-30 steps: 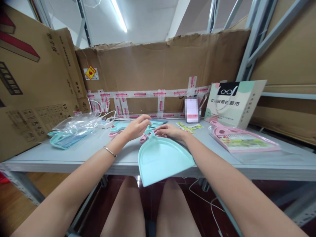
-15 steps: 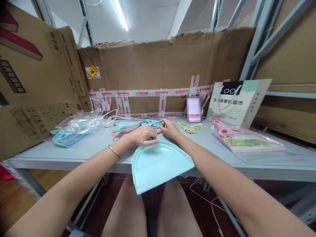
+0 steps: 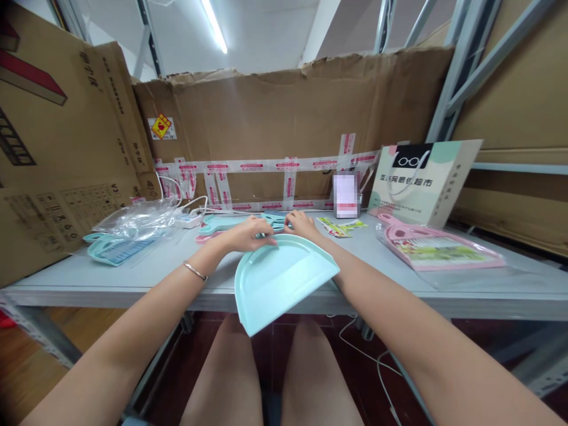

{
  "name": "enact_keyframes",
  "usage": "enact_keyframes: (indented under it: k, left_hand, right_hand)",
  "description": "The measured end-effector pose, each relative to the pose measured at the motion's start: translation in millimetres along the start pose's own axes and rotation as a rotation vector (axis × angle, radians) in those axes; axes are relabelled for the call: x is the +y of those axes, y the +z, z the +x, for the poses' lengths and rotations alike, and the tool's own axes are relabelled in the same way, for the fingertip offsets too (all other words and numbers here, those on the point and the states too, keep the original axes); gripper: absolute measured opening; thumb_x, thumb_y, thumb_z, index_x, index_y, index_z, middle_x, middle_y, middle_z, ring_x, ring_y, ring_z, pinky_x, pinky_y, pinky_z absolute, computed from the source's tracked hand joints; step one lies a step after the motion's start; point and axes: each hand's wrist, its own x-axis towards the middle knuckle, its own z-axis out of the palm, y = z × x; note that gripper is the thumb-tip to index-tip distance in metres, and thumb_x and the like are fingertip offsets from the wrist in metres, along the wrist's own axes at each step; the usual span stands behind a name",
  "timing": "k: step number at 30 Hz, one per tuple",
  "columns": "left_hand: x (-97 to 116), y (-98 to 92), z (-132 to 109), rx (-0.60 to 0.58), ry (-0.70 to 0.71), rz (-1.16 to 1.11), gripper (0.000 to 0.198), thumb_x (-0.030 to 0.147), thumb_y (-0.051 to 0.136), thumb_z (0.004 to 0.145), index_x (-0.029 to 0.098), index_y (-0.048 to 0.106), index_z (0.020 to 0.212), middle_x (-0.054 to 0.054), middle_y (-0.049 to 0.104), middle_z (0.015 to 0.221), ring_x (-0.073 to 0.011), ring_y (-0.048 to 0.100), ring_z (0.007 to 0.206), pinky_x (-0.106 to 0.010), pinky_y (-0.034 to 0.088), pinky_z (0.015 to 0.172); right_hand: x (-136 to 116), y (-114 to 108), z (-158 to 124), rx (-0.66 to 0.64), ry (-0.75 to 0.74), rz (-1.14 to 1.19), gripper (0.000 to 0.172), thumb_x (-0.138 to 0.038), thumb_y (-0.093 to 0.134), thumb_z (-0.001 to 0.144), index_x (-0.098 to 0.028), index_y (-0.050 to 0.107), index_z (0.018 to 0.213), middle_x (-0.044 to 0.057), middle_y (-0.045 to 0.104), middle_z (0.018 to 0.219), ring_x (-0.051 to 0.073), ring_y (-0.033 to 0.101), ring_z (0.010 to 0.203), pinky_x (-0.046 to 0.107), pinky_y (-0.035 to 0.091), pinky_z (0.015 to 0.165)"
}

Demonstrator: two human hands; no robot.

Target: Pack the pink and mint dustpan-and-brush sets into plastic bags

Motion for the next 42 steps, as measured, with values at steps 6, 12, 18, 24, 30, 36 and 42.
enact_keyframes:
  k: [6,12,18,24,30,36,42]
  left_hand:
    - [-27,-19.4,-16,0.101,-0.274,0.155,0.016,0.024,0.042,0.086,0.022,0.059,0.085,-0.002,0.063,0.091,-0.0183,0.050,0.097,-0.037,0.028,0.090]
    - [-49,-32.6,-28,0.337,-0.533,0.286,0.020,0.020,0.038,0.087,0.021,0.058,0.090,-0.008,0.057,0.102,-0.0231,0.045,0.104,-0.041,0.035,0.088]
    - [-52,-42.2,-32,0.546,-0.655,0.343,0.022,0.024,0.037,0.089,0.021,0.058,0.095,-0.012,0.044,0.120,-0.0281,0.036,0.114,-0.042,0.040,0.083]
    - [-46,-41.0,-33,0.615,-0.629,0.371,0.019,0.026,0.044,0.086,0.023,0.063,0.088,-0.010,0.043,0.124,-0.0276,0.031,0.120,-0.043,0.039,0.087]
    - [-42,-28.5,-23,0.549,-0.519,0.333,0.019,0.026,0.049,0.085,0.022,0.067,0.086,-0.011,0.044,0.124,-0.0282,0.032,0.120,-0.044,0.042,0.085]
    - [-30,-15.6,-9,0.468,-0.354,0.280,0.016,0.026,0.055,0.081,0.020,0.069,0.082,-0.011,0.045,0.123,-0.0280,0.031,0.121,-0.042,0.044,0.085]
    - [-19,-6.9,-3,0.377,-0.259,0.135,0.014,0.018,0.055,0.077,0.015,0.066,0.068,-0.011,0.051,0.112,-0.0261,0.037,0.114,-0.041,0.042,0.091]
  right_hand:
    - [-5,-12,-5,-0.112,-0.195,0.038,0.015,-0.027,0.055,0.074,-0.025,0.061,0.087,0.002,0.066,0.094,0.023,0.056,0.090,0.035,0.038,0.079]
    - [-15,-12,-4,-0.062,-0.263,0.046,0.009,-0.024,0.053,0.074,-0.023,0.061,0.074,0.005,0.067,0.081,0.022,0.058,0.081,0.033,0.038,0.077]
    - [-18,-20,-8,0.213,-0.136,0.111,0.012,-0.026,0.049,0.077,-0.020,0.057,0.085,0.009,0.065,0.089,0.025,0.056,0.085,0.036,0.038,0.079]
    - [10,-44,-6,0.644,0.128,0.273,0.023,-0.035,0.030,0.086,-0.021,0.046,0.095,0.010,0.059,0.089,0.024,0.054,0.084,0.036,0.040,0.074]
    - [6,-63,-8,0.544,0.085,1.001,0.034,-0.059,0.049,0.072,-0.025,0.046,0.080,-0.001,0.050,0.067,0.017,0.051,0.062,0.030,0.041,0.059]
    - [-43,-58,-22,0.158,-0.066,1.036,0.030,-0.048,0.061,0.071,-0.020,0.051,0.071,0.001,0.057,0.086,0.014,0.051,0.075,0.026,0.038,0.068]
    - [-57,-56,-29,-0.218,-0.039,0.949,0.029,-0.048,0.053,0.077,-0.020,0.049,0.075,-0.004,0.048,0.071,0.012,0.043,0.066,0.024,0.033,0.062]
